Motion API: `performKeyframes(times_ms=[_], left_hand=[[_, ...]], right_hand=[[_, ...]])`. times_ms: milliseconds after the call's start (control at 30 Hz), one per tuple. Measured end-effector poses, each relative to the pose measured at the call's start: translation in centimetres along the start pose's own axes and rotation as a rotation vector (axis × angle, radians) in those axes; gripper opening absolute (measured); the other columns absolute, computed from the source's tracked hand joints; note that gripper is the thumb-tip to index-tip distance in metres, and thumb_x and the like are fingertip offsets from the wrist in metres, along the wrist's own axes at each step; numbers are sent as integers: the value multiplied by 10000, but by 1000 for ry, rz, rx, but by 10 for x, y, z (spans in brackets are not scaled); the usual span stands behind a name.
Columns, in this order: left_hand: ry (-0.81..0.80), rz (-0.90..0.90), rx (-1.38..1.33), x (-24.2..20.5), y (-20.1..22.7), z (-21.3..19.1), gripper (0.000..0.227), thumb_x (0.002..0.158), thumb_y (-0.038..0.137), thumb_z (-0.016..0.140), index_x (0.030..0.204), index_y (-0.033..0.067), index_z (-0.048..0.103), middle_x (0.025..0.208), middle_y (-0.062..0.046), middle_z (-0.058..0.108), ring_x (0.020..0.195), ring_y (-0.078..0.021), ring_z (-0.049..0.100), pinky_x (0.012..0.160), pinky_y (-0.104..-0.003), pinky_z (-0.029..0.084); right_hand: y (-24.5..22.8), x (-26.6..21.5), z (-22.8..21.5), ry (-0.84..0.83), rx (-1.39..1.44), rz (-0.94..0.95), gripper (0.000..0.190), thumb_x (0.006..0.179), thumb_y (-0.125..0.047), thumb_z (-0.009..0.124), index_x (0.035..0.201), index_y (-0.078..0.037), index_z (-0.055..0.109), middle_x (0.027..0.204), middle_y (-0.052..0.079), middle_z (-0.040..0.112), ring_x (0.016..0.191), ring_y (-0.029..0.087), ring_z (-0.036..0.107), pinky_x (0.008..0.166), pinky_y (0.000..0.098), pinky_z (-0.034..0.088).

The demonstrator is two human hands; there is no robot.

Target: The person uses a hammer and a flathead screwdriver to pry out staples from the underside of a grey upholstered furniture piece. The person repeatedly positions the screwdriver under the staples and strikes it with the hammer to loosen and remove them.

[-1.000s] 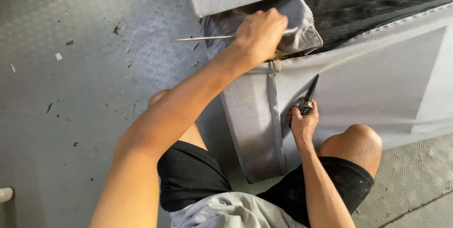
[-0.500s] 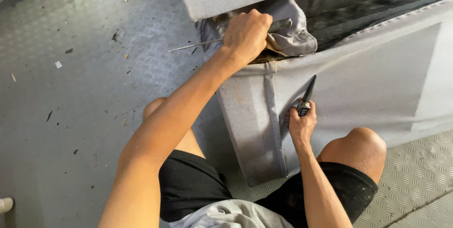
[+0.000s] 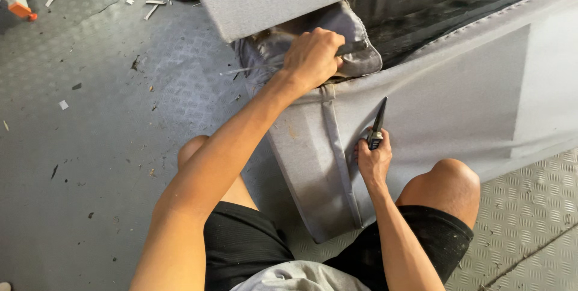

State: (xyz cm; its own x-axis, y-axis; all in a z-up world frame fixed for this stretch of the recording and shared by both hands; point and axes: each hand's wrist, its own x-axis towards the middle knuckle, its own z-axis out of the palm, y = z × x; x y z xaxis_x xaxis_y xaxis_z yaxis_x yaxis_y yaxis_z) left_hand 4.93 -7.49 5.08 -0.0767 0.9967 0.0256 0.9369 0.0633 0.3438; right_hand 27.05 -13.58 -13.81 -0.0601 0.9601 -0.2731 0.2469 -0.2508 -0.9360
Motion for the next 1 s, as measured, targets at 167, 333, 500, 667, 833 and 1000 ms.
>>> performKeyframes(times_ms=[167,333,500,667,833,1000], left_hand=[[246,84,6,-17,3,4,298,769,167,854,976,18,701,971,-145,710,712,-283,730,600,-388,600],[132,-10,44,-36,5,3,345,794,192,850,1048,37,676,982,-121,702,745,-267,744,600,-369,608],[255,116,160,-48,4,-1,292,791,191,859,1006,53,718,965,-113,717,770,-304,744,624,-390,603],[131,105,231,-49,-6,3,241,808,182,819,1000,60,740,1021,-121,707,695,-230,745,571,-326,619],[154,193,311,-50,-12,12,114,902,123,753,992,54,750,990,-106,713,723,-198,751,588,-307,619],[159,156,308,-49,-19,7,129,980,96,700,1091,47,745,947,-136,702,568,-174,723,457,-267,596]], right_hand=[[4,2,0,16,-20,-20,304,906,-37,621,1208,-70,610,770,74,709,667,147,711,571,302,570],[8,4,1,27,-33,-50,298,901,-45,632,1198,-65,614,766,73,714,672,153,721,591,300,575],[10,5,0,25,-40,-39,310,898,-54,628,1207,-75,617,777,75,729,688,154,733,605,301,582],[13,6,0,26,-42,-39,328,895,-55,629,1222,-79,612,781,80,729,691,160,735,601,305,582],[14,5,1,35,-51,-43,337,894,-62,636,1230,-79,616,780,80,730,691,165,735,611,307,581],[12,5,-1,26,-90,-29,336,902,-75,633,1236,-89,610,790,66,732,706,153,737,619,309,577]])
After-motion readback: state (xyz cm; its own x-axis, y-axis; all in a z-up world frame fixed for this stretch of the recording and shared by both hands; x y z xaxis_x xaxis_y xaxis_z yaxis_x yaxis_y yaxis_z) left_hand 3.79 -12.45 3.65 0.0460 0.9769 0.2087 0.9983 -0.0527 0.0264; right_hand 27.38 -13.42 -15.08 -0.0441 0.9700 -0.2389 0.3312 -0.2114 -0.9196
